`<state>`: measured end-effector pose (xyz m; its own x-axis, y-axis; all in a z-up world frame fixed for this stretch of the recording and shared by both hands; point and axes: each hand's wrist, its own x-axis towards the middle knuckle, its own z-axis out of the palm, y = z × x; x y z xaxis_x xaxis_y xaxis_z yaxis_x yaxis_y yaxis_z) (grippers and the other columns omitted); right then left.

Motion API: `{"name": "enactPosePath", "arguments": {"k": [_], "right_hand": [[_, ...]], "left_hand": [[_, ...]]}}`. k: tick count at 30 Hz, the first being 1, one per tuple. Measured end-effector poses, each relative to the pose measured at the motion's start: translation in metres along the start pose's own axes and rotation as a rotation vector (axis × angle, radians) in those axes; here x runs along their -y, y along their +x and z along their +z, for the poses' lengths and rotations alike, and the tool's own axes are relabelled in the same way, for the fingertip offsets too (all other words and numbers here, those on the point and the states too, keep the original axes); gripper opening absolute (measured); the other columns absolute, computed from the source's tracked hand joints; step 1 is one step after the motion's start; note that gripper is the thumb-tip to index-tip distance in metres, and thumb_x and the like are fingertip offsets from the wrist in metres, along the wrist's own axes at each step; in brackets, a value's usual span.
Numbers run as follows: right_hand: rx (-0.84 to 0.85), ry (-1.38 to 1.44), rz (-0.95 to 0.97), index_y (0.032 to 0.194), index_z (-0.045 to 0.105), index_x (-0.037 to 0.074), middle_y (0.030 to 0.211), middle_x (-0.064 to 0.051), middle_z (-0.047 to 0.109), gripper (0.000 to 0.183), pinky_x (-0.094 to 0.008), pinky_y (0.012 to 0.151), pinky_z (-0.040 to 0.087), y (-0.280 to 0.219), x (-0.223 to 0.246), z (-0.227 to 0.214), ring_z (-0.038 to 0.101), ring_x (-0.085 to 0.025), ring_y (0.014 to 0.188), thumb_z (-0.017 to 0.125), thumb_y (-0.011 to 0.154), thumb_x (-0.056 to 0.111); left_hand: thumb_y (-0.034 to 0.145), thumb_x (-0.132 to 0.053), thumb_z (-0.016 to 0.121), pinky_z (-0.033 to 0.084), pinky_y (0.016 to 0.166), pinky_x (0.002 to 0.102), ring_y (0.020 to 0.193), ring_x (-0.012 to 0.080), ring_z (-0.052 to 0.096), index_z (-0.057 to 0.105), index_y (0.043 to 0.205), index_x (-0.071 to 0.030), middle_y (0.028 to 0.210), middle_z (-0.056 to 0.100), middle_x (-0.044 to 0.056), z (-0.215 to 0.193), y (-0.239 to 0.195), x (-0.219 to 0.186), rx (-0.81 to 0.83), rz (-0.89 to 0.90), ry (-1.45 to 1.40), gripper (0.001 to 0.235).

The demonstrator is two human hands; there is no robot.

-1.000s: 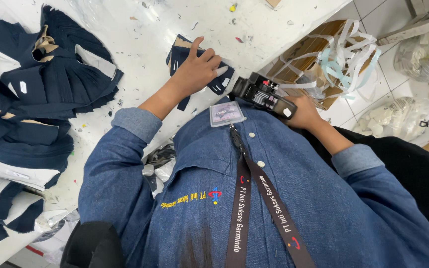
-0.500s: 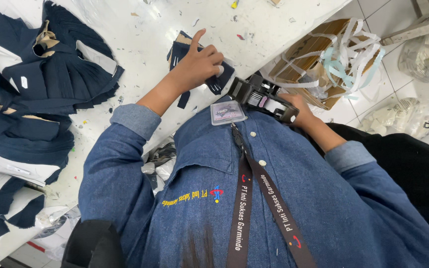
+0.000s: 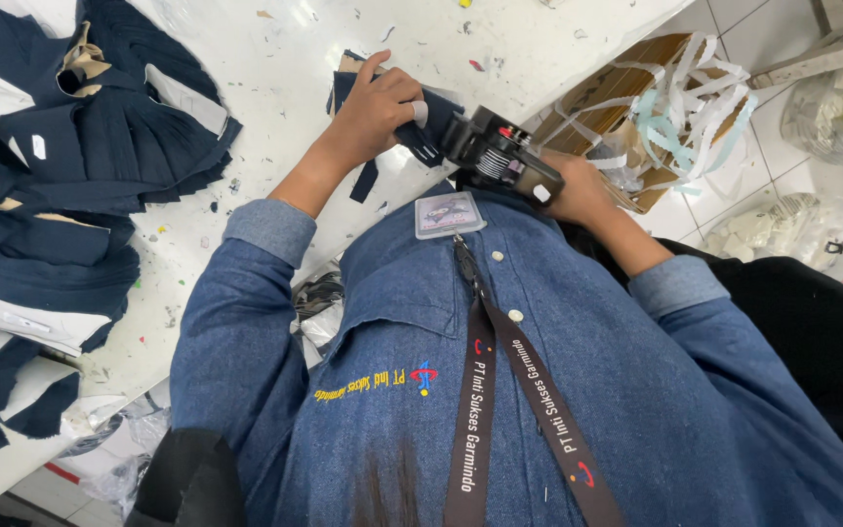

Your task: The person uses a handheld stapler to attach cardboard pieces to folded dark blue garments on a white table. They repeatedly pick up garments, position the cardboard, and staple them together before moving the finished items aside.

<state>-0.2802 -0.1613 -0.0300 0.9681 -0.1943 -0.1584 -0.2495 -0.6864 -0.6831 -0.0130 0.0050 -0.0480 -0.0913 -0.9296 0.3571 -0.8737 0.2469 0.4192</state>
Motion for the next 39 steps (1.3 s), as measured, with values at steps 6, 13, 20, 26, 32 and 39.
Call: {"name": "enactPosePath", "arguments": {"k": [6,13,20,26,32,39], "right_hand": [[0.26,-0.372,0.356,0.07,0.055,0.011,0.058,-0.008,0.057,0.018,-0.038,0.051,0.045,0.0,-0.003,-0.039,0.055,-0.027,0.055,0.055,0.059,0.025],[-0.066,0.063,0.365,0.058,0.042,0.009,0.05,0.001,0.043,0.027,-0.022,0.043,0.035,0.045,-0.016,-0.045,0.041,-0.009,0.045,0.065,0.072,0.016],[-0.273,-0.112,0.164,0.104,0.045,-0.001,0.079,-0.01,0.057,0.053,-0.033,0.052,0.042,0.079,-0.002,-0.061,0.053,-0.022,0.066,0.073,0.071,0.029],[-0.286,-0.055,0.147,0.105,0.041,0.003,0.084,-0.008,0.057,0.052,-0.032,0.052,0.041,0.081,0.014,-0.063,0.052,-0.021,0.063,0.073,0.071,0.026],[-0.542,-0.208,-0.003,0.117,0.027,0.004,0.104,-0.013,0.037,0.064,-0.038,0.078,0.031,0.082,0.031,-0.067,0.041,-0.026,0.094,0.068,0.077,0.033],[-0.849,-0.214,-0.371,0.09,0.043,0.0,0.092,-0.015,0.044,0.031,-0.032,0.076,0.034,0.07,0.052,-0.028,0.042,-0.024,0.087,0.052,0.075,0.026]], "left_hand": [[0.053,0.016,0.066,0.02,0.095,0.049,0.075,0.0214,0.05,0.054,0.084,-0.008,0.079,0.049,0.003,0.001,-0.002,-0.006,-0.08,-0.012,0.033,0.041],[0.058,0.009,0.075,0.027,0.094,0.049,0.079,0.0228,0.058,0.051,0.067,0.0,0.081,0.057,0.009,0.004,-0.002,-0.012,-0.142,-0.009,0.029,0.027],[0.064,0.016,0.063,0.033,0.095,0.048,0.075,0.0262,0.059,0.039,0.05,0.003,0.08,0.057,0.022,0.016,-0.006,-0.006,-0.193,0.017,0.022,0.031],[0.068,0.013,0.067,0.034,0.092,0.048,0.078,0.0259,0.057,0.043,0.066,0.005,0.079,0.055,0.02,0.014,0.0,-0.01,-0.206,0.052,0.044,0.025],[0.071,0.01,0.062,0.041,0.081,0.038,0.072,0.0197,0.045,0.045,0.057,-0.005,0.078,0.053,0.006,-0.01,0.02,-0.024,-0.182,0.109,0.221,0.027],[0.077,-0.007,0.055,0.029,0.091,0.043,0.083,0.0201,0.041,0.053,0.061,-0.013,0.088,0.046,0.005,-0.01,0.024,-0.035,0.183,0.043,0.535,0.017]]}}
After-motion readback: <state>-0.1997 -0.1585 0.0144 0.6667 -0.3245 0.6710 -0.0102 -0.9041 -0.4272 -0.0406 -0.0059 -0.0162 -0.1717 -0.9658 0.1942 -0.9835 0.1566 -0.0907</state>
